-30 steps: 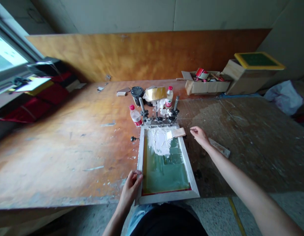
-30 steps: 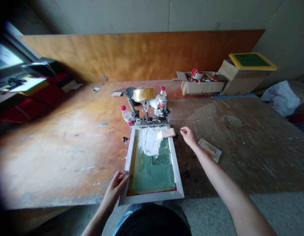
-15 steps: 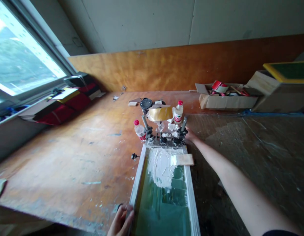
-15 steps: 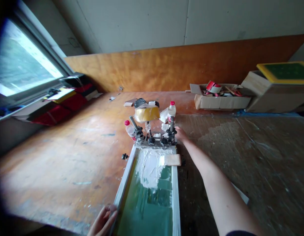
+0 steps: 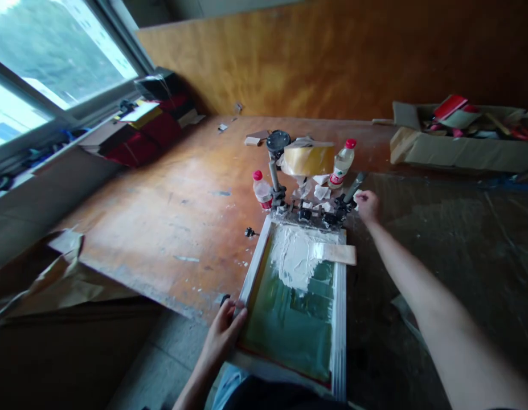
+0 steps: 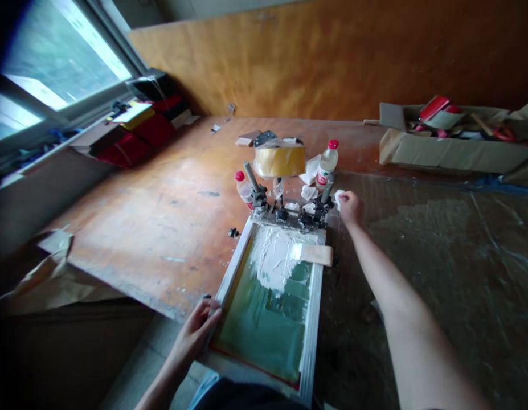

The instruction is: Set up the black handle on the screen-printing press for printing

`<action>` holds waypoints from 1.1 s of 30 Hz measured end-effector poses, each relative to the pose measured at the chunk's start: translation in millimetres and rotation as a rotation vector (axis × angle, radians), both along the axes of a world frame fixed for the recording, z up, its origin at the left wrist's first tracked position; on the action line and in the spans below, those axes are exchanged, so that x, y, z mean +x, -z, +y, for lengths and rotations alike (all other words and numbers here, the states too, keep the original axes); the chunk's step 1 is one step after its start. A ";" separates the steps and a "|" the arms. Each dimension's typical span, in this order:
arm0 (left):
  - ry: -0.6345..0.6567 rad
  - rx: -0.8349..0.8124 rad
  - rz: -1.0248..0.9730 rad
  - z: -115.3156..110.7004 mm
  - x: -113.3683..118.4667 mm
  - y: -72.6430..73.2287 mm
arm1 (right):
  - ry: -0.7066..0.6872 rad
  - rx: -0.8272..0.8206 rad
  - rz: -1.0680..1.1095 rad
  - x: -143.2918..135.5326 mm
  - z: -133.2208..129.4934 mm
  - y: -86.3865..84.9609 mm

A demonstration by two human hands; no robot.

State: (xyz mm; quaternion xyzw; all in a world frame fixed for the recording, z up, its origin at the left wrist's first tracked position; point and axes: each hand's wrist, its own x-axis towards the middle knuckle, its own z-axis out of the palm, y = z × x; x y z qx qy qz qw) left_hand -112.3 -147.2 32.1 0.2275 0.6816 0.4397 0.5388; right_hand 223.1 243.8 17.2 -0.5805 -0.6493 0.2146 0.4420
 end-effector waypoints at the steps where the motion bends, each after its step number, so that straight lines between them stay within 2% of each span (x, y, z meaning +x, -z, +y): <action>1: 0.008 0.002 0.002 0.3 -1.7 -1.8 | 0.063 -0.002 0.009 9.6 -14.7 -4.1; 2: 0.017 0.008 0.000 0.5 -3.2 -3.4 | 0.113 0.008 0.023 18.8 -34.9 -9.3; 4: 0.033 0.029 -0.013 0.5 -5.4 -5.0 | 0.177 0.085 0.078 30.7 -91.3 -23.5; 7: 0.059 0.070 -0.050 -0.8 -7.8 -3.5 | 0.142 0.094 0.001 18.5 -196.7 -49.6; 8: 0.067 0.083 -0.059 -1.5 -8.7 -2.2 | 0.098 0.089 -0.069 5.4 -229.9 -56.9; 10: 0.082 0.108 -0.072 -2.9 -10.4 0.9 | -0.100 0.109 -0.173 -29.8 -283.3 -65.1; 12: 0.098 0.129 -0.093 -4.4 -12.4 3.9 | -0.298 0.166 -0.239 -68.6 -315.3 -62.9; 15: 0.116 0.149 -0.137 -6.8 -15.4 7.0 | -0.438 0.219 -0.335 -115.5 -331.4 -45.1; 19: 0.147 0.161 -0.183 -10.1 -19.3 8.1 | -0.473 0.213 -0.505 -145.4 -333.9 -22.3; 22: 0.183 0.166 -0.193 -12.0 -22.2 10.4 | -0.465 0.180 -0.582 -155.8 -334.9 -19.0; 28: 0.208 0.175 -0.197 -12.4 -26.7 14.4 | -0.475 0.164 -0.626 -172.7 -325.8 -25.8; 33: 0.228 0.152 -0.230 -12.9 -28.4 11.9 | -0.451 0.145 -0.706 -159.0 -332.3 -23.4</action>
